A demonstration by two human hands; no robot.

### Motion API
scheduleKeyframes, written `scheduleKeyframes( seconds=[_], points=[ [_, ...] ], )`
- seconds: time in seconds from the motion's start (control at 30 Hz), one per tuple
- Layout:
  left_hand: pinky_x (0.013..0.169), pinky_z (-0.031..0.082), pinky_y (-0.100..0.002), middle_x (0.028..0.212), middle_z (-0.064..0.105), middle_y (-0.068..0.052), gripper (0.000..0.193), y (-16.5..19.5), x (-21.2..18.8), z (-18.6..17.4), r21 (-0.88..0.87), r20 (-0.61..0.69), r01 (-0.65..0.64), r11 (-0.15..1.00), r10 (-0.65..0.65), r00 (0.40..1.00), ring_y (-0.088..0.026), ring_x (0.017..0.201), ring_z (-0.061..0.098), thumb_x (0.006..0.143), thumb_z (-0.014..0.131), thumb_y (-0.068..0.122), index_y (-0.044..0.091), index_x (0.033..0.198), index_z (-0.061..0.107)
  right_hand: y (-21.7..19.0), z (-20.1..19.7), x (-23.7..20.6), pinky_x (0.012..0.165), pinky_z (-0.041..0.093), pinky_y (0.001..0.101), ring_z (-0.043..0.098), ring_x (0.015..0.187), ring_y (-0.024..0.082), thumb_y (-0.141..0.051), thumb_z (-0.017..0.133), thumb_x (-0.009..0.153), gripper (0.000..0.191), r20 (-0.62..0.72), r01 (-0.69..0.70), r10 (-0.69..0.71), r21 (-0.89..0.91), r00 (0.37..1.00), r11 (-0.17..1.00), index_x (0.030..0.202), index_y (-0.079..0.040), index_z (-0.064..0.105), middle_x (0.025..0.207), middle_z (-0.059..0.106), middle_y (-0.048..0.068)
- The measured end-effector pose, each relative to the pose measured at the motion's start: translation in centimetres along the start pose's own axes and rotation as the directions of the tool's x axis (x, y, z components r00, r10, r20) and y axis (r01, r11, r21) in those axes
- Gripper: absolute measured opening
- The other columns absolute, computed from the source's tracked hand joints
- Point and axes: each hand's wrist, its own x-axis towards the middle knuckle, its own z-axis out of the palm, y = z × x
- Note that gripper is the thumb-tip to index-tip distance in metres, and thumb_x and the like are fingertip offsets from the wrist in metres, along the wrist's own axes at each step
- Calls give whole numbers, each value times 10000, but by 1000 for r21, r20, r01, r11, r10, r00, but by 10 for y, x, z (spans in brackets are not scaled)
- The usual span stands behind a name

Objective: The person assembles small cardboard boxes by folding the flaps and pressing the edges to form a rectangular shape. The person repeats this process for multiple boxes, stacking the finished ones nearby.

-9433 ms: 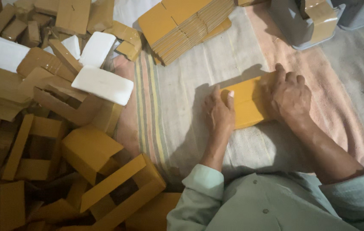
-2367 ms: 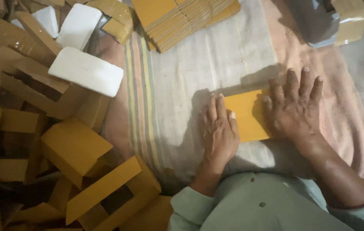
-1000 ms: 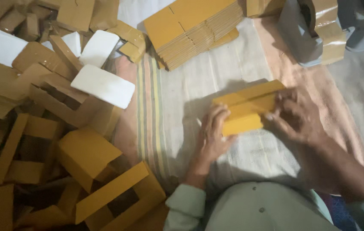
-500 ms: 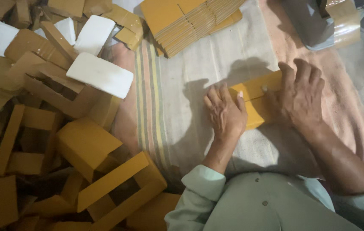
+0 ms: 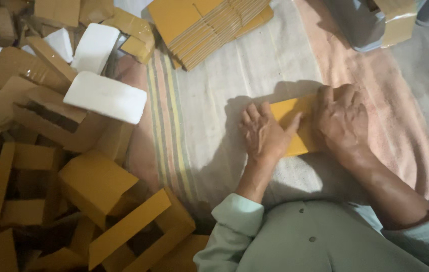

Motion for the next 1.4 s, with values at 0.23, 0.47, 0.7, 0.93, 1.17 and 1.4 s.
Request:
scheduleKeyframes(
  seconds=[0.23, 0.47, 0.7, 0.93, 1.17, 1.4],
  points=[
    [1017, 446, -577, 1259, 592, -218, 418, -12, 2, 12, -68, -68, 6, 998, -11, 998, -439, 1206, 548, 1033, 516, 410, 37, 1193, 616, -9, -19, 1, 670, 553, 475, 622, 903, 397, -332, 621, 982, 389, -20, -5, 8, 158, 1000, 987, 1206, -14, 634, 1017, 563, 252],
    [1012, 461, -575, 1276, 597, -204, 356, -9, 2, 13, -110, -76, -11, 994, 2, 997, -427, 1183, 565, 1036, 466, 311, 43, 1226, 602, -6, -21, 5, 718, 551, 476, 622, 960, 382, -184, 573, 1025, 228, 21, -16, 13, 143, 1000, 990, 1167, -13, 626, 1063, 561, 227],
    [1000, 439, -600, 1259, 572, -218, 399, -8, -2, 11, -42, 7, 8, 999, -7, 1000, -437, 1205, 534, 1054, 463, 393, 56, 1219, 597, -5, -13, 4, 735, 538, 478, 614, 933, 378, -249, 573, 1096, 260, 46, -19, 13, 126, 999, 992, 1212, -24, 630, 1064, 550, 247],
    [1030, 395, -657, 1258, 572, -255, 459, -12, -2, 13, -72, -58, -26, 997, 22, 998, -501, 1237, 503, 996, 529, 415, 24, 1222, 606, -6, -15, 3, 721, 543, 464, 609, 912, 368, -517, 602, 924, 583, -12, 40, -39, 49, 999, 998, 1256, -39, 628, 1036, 525, 235],
    [1150, 257, -662, 1340, 583, -237, 394, -12, 2, 19, -16, -56, -56, 998, 55, 997, -441, 1313, 491, 1050, 424, 312, 32, 1251, 613, -4, -11, 5, 774, 544, 501, 609, 962, 393, -179, 545, 1058, 273, 104, -60, 45, 152, 994, 987, 1281, -38, 616, 1089, 533, 248],
    [1329, 56, -696, 1357, 618, -139, 393, 36, -2, 34, 92, 80, -229, 969, 222, 972, -354, 1402, 509, 1049, 364, 241, 92, 1355, 561, 1, -10, 6, 755, 548, 496, 621, 996, 427, -199, 647, 805, 461, 57, -73, 64, 182, 996, 981, 1232, -26, 633, 1099, 596, 255]
  ],
)
